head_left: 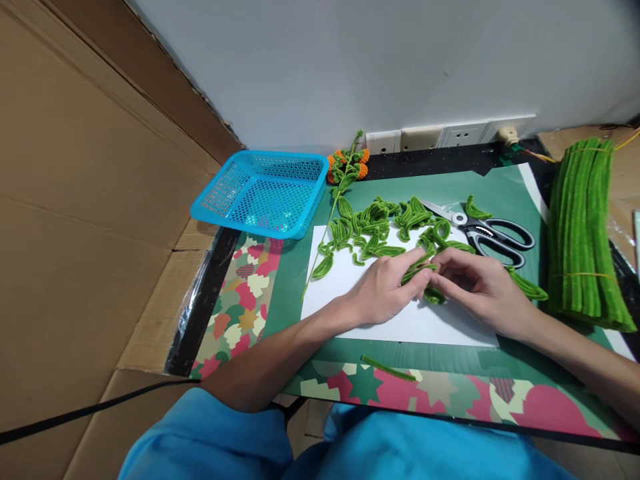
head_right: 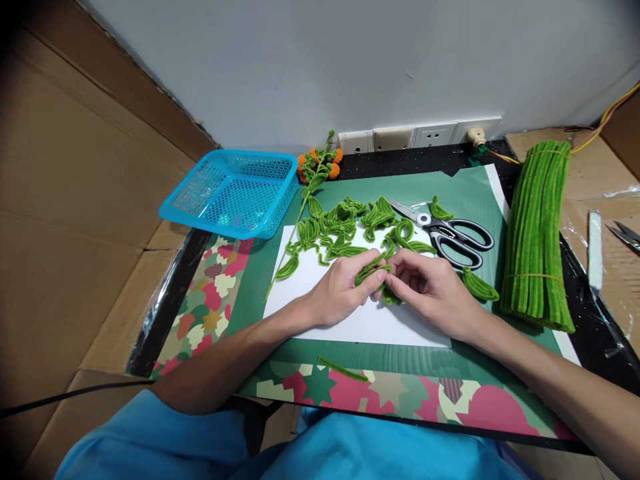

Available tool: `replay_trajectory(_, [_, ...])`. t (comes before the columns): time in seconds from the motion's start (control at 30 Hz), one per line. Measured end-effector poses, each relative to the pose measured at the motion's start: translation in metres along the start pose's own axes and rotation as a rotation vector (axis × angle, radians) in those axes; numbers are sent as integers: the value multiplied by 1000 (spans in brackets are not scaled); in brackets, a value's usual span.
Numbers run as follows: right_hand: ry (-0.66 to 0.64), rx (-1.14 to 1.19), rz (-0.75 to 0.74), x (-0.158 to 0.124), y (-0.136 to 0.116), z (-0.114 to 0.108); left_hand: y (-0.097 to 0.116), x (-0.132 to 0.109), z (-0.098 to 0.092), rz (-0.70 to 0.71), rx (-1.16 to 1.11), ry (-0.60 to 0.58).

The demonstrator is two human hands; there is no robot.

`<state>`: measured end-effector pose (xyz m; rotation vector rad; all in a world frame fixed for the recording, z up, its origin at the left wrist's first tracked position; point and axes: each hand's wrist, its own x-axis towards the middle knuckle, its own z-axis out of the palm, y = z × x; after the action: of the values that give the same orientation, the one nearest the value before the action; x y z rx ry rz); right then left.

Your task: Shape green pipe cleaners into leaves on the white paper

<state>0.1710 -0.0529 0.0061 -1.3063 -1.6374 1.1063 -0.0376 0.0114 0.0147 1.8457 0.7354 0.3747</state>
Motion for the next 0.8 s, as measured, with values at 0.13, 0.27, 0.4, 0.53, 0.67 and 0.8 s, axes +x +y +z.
replay_trajectory(0.13, [-1, -2, -2, 0, 0, 0, -1, 0, 0, 2, -3, -2])
replay_trajectory(0.27, [1, -9, -3, 0, -1, 1, -1, 0, 0, 0, 7, -1])
replay_trajectory(0.4, [2, -5, -1, 0, -1, 0, -1, 0, 0, 1, 1, -1])
replay_trajectory(0.53, [1, -8, -1, 0, 0, 0, -1, 0, 0, 5, 3, 2])
replay_trajectory(0.67, [0, -10, -8, -1, 0, 0, -1, 0, 0, -2, 13, 2])
replay_trajectory(0.8, [0, -10, -5, 0, 0, 1, -1, 0, 0, -3, 18, 0])
